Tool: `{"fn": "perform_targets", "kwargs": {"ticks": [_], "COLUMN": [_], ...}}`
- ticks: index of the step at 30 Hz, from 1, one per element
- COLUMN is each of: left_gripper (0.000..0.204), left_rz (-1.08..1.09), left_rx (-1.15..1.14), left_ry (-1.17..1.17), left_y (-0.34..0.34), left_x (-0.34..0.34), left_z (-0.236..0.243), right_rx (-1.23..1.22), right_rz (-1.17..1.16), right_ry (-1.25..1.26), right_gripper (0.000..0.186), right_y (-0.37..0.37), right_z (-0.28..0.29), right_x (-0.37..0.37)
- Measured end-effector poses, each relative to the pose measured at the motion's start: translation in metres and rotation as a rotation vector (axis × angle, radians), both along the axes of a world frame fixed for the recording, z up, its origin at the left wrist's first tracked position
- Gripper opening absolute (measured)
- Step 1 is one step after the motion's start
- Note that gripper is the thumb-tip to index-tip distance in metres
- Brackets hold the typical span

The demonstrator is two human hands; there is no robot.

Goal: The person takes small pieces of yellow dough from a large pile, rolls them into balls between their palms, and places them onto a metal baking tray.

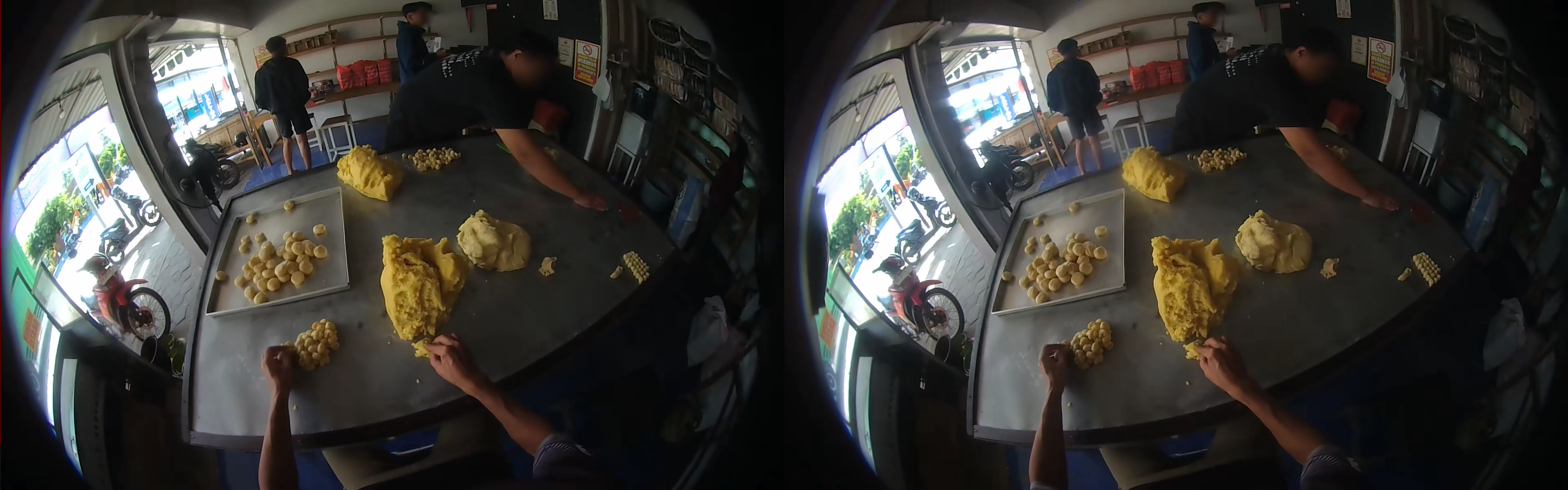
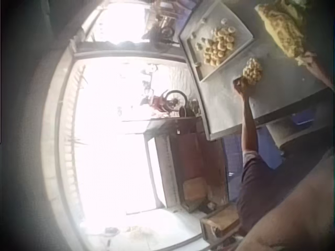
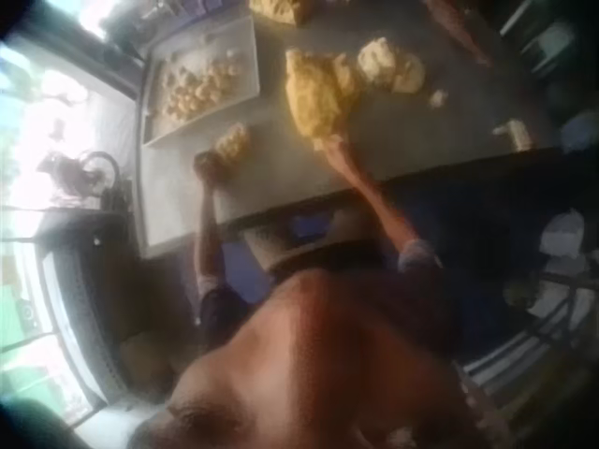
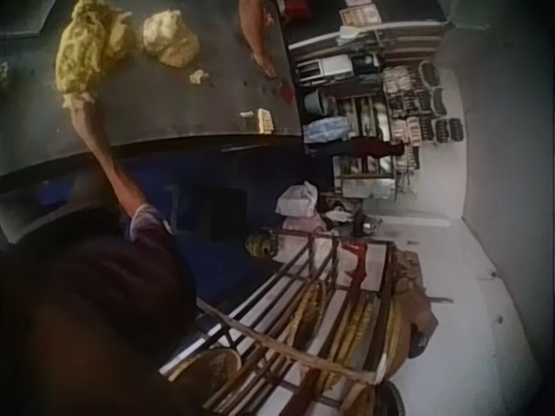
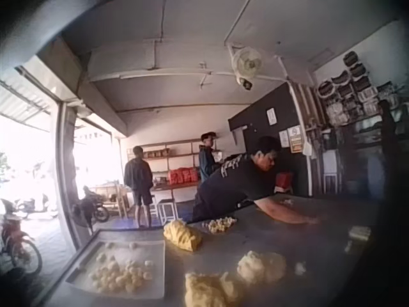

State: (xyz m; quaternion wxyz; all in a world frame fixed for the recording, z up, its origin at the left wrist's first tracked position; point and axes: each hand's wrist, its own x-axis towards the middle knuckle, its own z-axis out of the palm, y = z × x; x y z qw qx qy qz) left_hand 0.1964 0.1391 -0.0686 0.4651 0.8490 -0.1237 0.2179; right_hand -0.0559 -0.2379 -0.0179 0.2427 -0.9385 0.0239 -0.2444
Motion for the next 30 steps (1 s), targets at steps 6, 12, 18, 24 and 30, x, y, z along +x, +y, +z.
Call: {"fn": "perform_targets", "kwargs": {"ticks": [6,12,18,24,30], "left_gripper": [0.014,0.013,0.009,0.011,0.039], "left_rz": [0.015,0.002,-0.125,-0.18,-0.194], "left_rx": [0.113,-0.057,0.56,0.464,0.23], "left_ry": [0.167,0.225,-0.093,-0.221,0.242], "left_y": [0.003,-0.005,0.0,0.01,-0.031], "left_x": [-0.025,-0.028,-0.016,-0.036,-0.104], "left_z": [0.024,0.041,0.03,0.007,0.039], "right_rx": [0.232,0.173,0.145,0.079,-0.205], "right_rz": [-0.068,-0.22,-0.127,-0.097,-0.233], "right_ry": [-0.007,-0.121,-0.099,0.181,0.114], "right_gripper": [0.026,0.026,0.025,0.038,0.045], "right_y": [0.002,0.021,0.008,-0.008,0.004], "right_z": [-0.002,-0.011,-0.006,0.009,-0.029], "right_x": [-0.016,-0.008,-0.005,-0.003,-0.033]}}
